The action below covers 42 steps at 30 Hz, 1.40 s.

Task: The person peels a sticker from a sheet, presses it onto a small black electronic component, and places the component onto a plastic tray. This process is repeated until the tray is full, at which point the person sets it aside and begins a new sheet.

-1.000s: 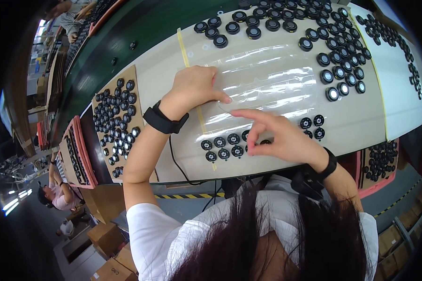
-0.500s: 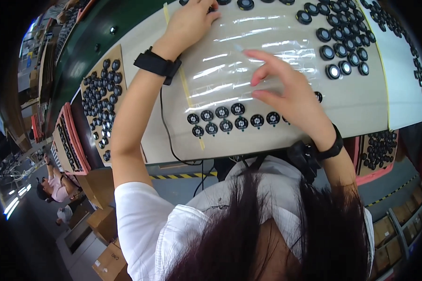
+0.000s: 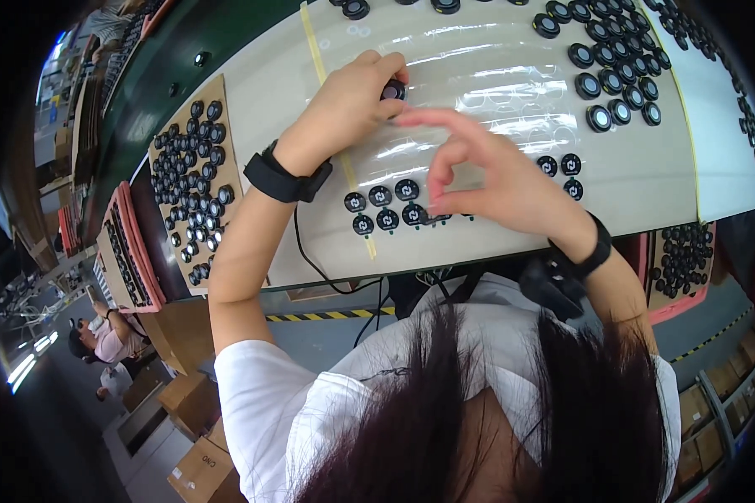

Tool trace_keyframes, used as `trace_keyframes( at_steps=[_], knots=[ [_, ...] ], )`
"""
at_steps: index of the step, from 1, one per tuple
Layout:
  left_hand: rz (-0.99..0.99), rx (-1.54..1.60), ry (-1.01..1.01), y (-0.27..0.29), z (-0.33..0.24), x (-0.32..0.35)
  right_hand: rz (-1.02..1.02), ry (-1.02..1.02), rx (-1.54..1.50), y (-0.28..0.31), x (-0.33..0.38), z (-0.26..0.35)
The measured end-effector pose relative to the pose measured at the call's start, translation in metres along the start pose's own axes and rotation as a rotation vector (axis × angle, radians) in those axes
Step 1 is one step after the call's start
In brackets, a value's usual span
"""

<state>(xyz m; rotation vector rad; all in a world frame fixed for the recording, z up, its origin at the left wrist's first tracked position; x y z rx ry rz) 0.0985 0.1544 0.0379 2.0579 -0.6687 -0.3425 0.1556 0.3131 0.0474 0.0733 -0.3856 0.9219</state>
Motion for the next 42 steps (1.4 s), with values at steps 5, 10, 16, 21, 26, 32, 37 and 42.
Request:
trace_keyframes(
  at_steps=[5,10,16,21,26,32,37,42],
  knots=[
    [-0.124,0.823,0.213,0.003,-0.011,0.007,0.007,0.648,-0.274,0.052,-0.012,0.026],
    [-0.307,1.174,0.022,0.019,-0.048,0.012,-0.179,0.658,-0.474,0.043,0.018,0.066],
    [-0.493,0.939,-0.119,0.034,-0.093,0.006,-0.255,0.259,-0.671,0.043,0.021,0.068],
    [-0.509,0.845,-0.174,0.040,-0.097,0.005,-0.259,0.257,-0.726,0.047,0.021,0.071],
    [-0.516,1.197,-0.040,0.047,-0.040,-0.006,0.193,0.937,-0.718,0.081,-0.018,0.041],
    [-0.819,0.018,0.383,0.114,0.177,0.025,-0.488,0.325,-0.485,0.077,0.016,0.049],
    [-0.260,-0.335,0.436,0.092,0.179,-0.012,-0.508,0.330,-0.467,0.086,0.009,0.034],
    [-0.172,-0.344,0.225,0.067,0.060,-0.056,-0.506,0.271,-0.452,0.091,0.004,0.029]
  ],
)
Point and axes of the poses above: each hand's wrist, its own x-axis away from the middle knuckle, its own y-axis out of the back of the hand, z = x × y, the point moved 4 cm from there along -x, towards the middle knuckle, and after that the axes turned 14 degrees about -y, right-handed, at the moved point
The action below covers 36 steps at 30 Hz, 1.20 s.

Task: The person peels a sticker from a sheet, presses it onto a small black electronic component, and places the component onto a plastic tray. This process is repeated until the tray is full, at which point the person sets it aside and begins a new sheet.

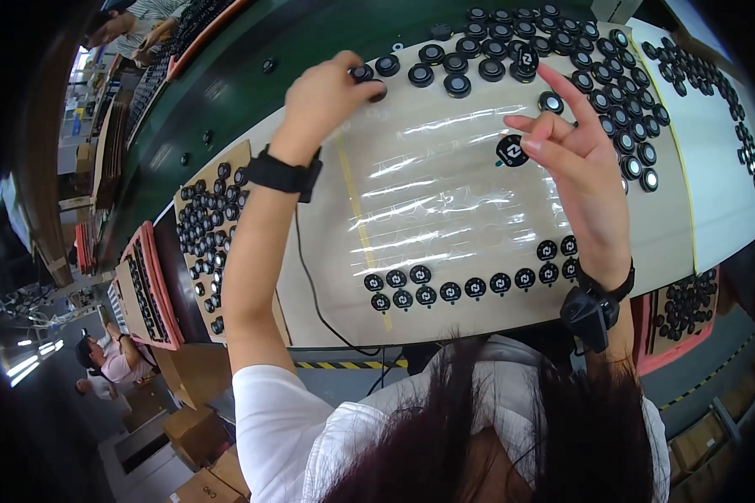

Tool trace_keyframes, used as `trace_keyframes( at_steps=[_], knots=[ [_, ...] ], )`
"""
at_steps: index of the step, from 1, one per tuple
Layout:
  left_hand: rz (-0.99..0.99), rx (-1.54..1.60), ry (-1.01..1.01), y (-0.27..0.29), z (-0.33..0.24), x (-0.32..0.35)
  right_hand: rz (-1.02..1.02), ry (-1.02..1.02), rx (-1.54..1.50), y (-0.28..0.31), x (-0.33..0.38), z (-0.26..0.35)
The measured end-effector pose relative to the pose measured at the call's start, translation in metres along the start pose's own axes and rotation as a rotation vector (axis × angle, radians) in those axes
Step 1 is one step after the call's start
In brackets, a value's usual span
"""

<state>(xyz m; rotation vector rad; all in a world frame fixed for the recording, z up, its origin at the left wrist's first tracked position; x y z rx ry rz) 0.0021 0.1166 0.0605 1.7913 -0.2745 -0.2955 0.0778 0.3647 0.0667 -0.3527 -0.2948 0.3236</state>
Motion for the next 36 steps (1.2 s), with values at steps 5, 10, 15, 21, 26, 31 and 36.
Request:
trace_keyframes(
  at_steps=[5,10,15,21,26,31,36],
  knots=[
    [0.093,-0.115,-0.099,-0.028,-0.009,0.001,0.047,-0.009,-0.019,-0.010,0.001,-0.002],
    [0.105,1.183,0.104,-0.010,-0.039,0.028,-0.037,0.030,0.017,-0.006,0.005,0.008],
    [-0.103,1.463,-0.062,0.025,-0.102,0.058,0.059,0.012,-0.045,-0.026,0.007,0.023],
    [-0.343,1.157,-0.243,0.046,-0.128,0.071,0.145,-0.090,-0.225,-0.048,0.015,0.043],
    [-0.335,1.078,-0.280,0.051,-0.129,0.077,0.100,-0.037,-0.063,-0.044,0.008,0.030],
    [-0.371,0.954,-0.187,0.057,-0.135,0.078,0.094,-0.016,0.015,-0.045,0.009,0.036],
    [-0.403,0.912,-0.099,0.061,-0.138,0.078,0.097,0.073,0.110,-0.036,0.013,0.032]
  ],
)
Point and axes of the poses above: each hand's wrist, its own x-axis away from the middle knuckle, its own y-axis out of the back of the hand, z = x × y, the point moved 4 cm from there along -x, towards the middle knuckle, and after that the axes turned 14 degrees about -y, right-handed, at the moved point
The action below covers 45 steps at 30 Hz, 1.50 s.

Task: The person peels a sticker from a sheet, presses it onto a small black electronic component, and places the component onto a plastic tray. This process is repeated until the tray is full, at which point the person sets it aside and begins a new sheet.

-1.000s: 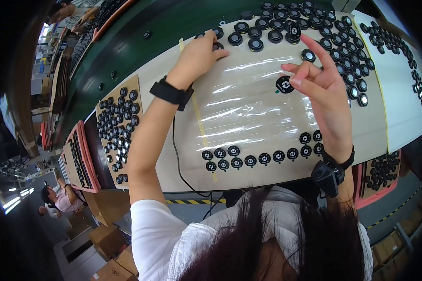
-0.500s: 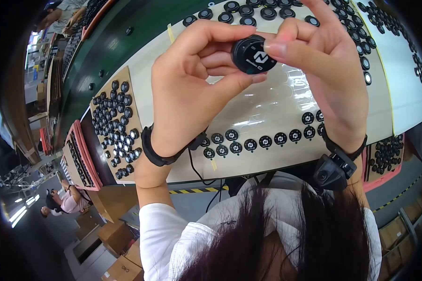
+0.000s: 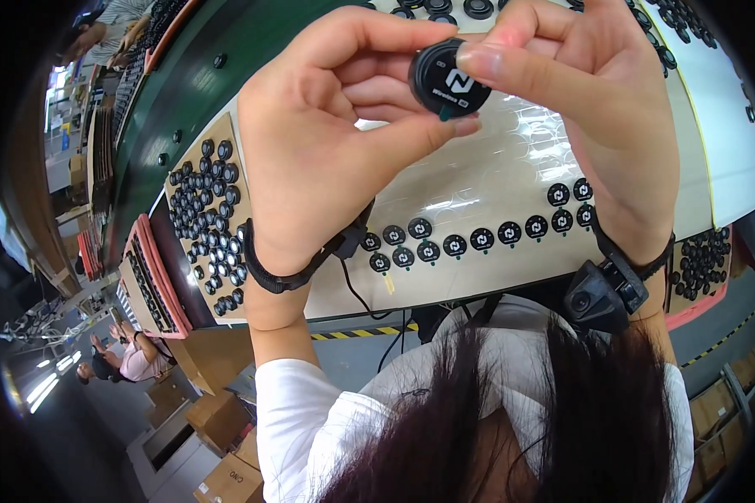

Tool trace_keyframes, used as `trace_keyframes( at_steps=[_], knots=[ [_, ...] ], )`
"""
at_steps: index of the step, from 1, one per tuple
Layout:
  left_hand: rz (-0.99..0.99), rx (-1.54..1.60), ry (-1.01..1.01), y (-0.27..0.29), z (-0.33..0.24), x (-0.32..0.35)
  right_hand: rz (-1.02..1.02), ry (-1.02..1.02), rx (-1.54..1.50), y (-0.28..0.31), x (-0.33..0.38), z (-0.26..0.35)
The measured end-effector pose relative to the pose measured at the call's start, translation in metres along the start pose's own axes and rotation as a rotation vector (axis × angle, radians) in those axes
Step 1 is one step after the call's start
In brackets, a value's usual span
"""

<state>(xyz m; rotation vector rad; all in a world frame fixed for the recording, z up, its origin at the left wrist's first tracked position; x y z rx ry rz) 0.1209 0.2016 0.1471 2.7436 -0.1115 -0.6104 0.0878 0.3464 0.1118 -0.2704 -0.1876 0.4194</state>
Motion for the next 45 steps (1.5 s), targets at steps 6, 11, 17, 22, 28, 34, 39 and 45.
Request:
trace_keyframes(
  at_steps=[6,11,17,22,28,34,39,45],
  knots=[
    [-0.029,0.068,-0.006,0.002,0.002,0.001,-0.128,0.113,0.163,0.003,0.013,-0.008],
    [-0.004,0.223,-0.027,0.000,0.002,-0.001,-0.243,0.195,0.305,0.015,0.023,-0.017],
    [-0.063,0.208,0.000,0.005,0.003,0.008,-0.339,0.299,0.468,0.002,0.033,-0.025],
    [0.219,-0.160,-0.176,0.001,0.009,0.010,-0.428,0.424,0.647,-0.007,0.019,-0.015],
    [0.079,-0.186,0.070,0.080,0.158,-0.041,-0.382,0.382,0.804,0.023,-0.013,-0.026],
    [0.122,-1.223,-0.067,0.163,0.256,-0.062,-0.312,0.278,0.724,0.025,-0.019,-0.039],
    [0.421,-1.047,-0.137,0.084,0.195,-0.078,-0.310,0.215,0.721,0.029,-0.021,-0.045],
    [0.487,-0.951,0.116,0.061,0.182,-0.072,-0.290,0.242,0.720,0.023,-0.019,-0.044]
  ],
)
Point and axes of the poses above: each hand's wrist, its own x-axis away from the middle knuckle, its own y-axis out of the back of the hand, z = x × y, the point moved 4 cm from there along -x, towards the middle knuckle, and after that the axes turned 14 degrees about -y, right-handed, at the moved point
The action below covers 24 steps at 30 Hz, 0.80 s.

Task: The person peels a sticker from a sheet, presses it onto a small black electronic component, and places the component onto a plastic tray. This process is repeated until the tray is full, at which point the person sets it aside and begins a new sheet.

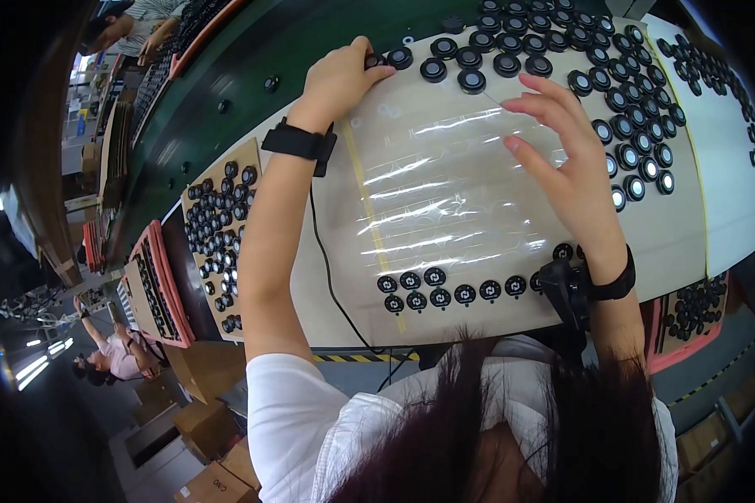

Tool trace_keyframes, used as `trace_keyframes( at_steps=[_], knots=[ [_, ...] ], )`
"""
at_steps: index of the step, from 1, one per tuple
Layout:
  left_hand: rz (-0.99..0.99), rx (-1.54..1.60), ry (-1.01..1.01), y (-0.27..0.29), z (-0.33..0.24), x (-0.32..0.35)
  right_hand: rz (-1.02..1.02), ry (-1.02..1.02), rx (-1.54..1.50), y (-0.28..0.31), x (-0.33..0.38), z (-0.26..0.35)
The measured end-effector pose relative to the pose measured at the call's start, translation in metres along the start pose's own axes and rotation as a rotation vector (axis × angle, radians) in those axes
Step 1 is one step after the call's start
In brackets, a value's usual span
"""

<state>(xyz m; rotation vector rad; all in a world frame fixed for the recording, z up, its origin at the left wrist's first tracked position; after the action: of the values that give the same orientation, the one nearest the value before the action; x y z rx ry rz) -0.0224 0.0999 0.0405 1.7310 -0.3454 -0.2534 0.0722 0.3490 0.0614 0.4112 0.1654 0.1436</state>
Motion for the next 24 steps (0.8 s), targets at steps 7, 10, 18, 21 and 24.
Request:
trace_keyframes(
  at_steps=[7,10,18,21,24],
  knots=[
    [-0.412,1.148,-0.043,0.036,-0.053,0.051,0.147,-0.156,-0.437,0.015,-0.002,0.006],
    [-0.484,1.320,-0.112,0.055,-0.096,0.078,0.284,-0.249,-0.642,0.015,-0.003,0.033],
    [-0.531,1.044,-0.249,0.070,-0.139,0.104,0.597,-0.511,-0.880,-0.009,-0.007,0.062],
    [-0.556,0.948,-0.339,0.072,-0.141,0.105,0.640,-0.437,-0.931,-0.012,-0.005,0.059],
    [-0.579,0.913,-0.354,0.072,-0.142,0.106,0.650,-0.440,-0.971,-0.010,-0.002,0.067]
  ],
)
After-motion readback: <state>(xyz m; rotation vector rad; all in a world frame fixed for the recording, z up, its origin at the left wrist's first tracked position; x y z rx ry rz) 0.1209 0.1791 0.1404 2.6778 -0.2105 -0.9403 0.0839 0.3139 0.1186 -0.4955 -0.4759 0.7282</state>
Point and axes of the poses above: each hand's wrist, its own x-axis away from the middle knuckle, its own y-axis out of the back of the hand, z = x × y, the point moved 4 cm from there along -x, towards the middle knuckle, and after that the axes turned 14 degrees about -y, right-handed, at the moved point
